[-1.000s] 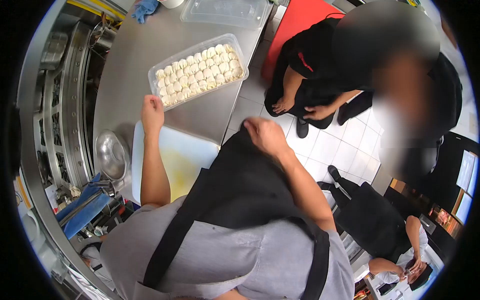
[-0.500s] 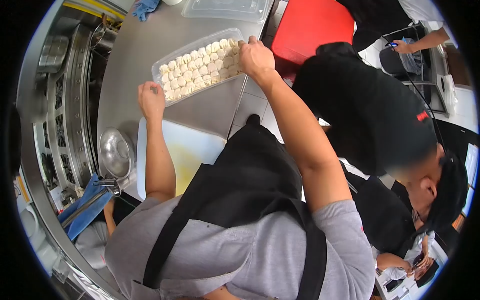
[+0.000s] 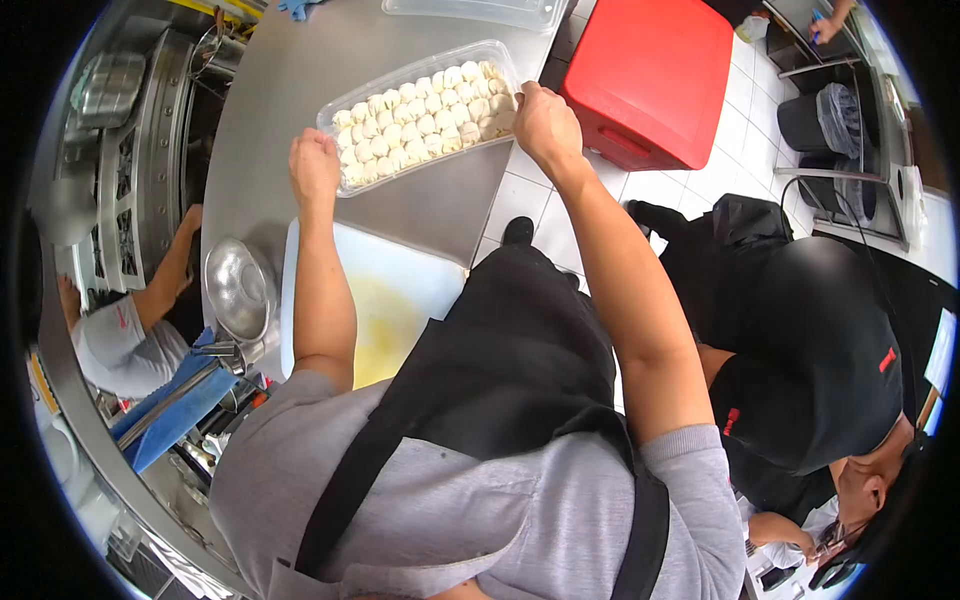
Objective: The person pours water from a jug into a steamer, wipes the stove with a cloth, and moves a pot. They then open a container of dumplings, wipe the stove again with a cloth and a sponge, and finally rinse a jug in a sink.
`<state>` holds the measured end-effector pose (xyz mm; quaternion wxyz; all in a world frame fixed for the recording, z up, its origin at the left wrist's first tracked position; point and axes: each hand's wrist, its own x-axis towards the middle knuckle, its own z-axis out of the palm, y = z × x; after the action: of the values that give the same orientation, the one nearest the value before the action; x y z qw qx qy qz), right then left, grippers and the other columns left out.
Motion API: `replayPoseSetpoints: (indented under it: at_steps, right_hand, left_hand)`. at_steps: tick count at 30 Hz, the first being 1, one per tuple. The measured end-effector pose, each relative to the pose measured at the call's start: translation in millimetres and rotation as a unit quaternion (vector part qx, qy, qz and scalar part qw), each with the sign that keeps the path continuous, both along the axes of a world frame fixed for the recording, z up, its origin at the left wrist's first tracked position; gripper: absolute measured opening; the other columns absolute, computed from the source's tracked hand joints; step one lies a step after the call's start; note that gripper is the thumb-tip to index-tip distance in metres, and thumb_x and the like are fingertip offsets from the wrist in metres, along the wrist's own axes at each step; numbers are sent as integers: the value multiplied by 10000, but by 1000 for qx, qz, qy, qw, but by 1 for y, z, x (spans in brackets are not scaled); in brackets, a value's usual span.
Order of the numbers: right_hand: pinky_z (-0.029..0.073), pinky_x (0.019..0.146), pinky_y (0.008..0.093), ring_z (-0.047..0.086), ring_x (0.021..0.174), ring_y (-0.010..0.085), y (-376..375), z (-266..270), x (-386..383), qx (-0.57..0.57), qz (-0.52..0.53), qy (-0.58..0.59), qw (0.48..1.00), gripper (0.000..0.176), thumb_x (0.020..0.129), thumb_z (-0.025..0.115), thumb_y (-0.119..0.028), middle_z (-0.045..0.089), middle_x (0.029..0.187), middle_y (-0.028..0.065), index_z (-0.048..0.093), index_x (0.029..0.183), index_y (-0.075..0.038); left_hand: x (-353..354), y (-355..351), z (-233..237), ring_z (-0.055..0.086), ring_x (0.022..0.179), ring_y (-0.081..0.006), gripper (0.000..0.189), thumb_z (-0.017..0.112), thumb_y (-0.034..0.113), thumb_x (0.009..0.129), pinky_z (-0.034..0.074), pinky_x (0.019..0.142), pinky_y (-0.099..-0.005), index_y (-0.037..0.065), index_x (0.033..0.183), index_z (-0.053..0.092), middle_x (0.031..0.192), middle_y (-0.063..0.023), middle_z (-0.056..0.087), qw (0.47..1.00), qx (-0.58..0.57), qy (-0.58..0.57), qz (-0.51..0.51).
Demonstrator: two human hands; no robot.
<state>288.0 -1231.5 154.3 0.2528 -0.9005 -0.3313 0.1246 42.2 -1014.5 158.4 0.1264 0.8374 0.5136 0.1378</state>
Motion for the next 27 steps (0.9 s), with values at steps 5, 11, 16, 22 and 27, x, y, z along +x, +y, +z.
replayPoseSetpoints:
  at_steps: [5, 11, 16, 22, 27]
  right_hand:
    - [508, 825, 519, 638, 948, 453, -1, 4, -3, -15, -1, 20, 1000, 256, 955, 481, -186, 660, 1021, 275, 629, 1014, 14]
    - [509, 806, 529, 636, 887, 475, -3, 1, -3, 6, 8, 2, 1000, 256, 938, 489, -181, 658, 940, 296, 635, 953, 29]
    - [512, 801, 527, 638, 875, 475, -3, 3, -3, 13, 7, -5, 1000, 255, 929, 495, -181, 658, 903, 299, 649, 947, 20]
    - [514, 798, 524, 642, 869, 472, -3, 5, -3, 6, 6, 2, 1000, 262, 927, 497, -185, 654, 896, 311, 659, 945, 20]
    - [514, 798, 522, 641, 867, 475, -4, 6, -5, 7, 1, 3, 1000, 262, 927, 495, -185, 652, 890, 314, 660, 944, 18]
  left_hand:
    - [-6, 4, -7, 642, 797, -321, 127, 652, 148, 876, 505, 732, -420, 25, 897, 629, 811, -130, 652, 998, 26, -57, -27]
    - [-11, 4, -8, 679, 714, -268, 155, 614, 164, 916, 516, 689, -377, 15, 955, 629, 779, -127, 697, 986, -74, -150, 14]
    - [-17, 9, -16, 676, 696, -218, 186, 608, 176, 922, 516, 680, -344, -2, 967, 639, 784, -108, 709, 977, -84, -190, 43]
    - [-19, 16, -24, 678, 709, -194, 220, 622, 196, 922, 517, 684, -331, -20, 960, 645, 800, -113, 716, 961, -130, -240, 42]
    - [-18, 15, -24, 682, 742, -193, 254, 659, 221, 900, 520, 708, -332, -24, 965, 649, 836, -114, 718, 959, -129, -242, 70]
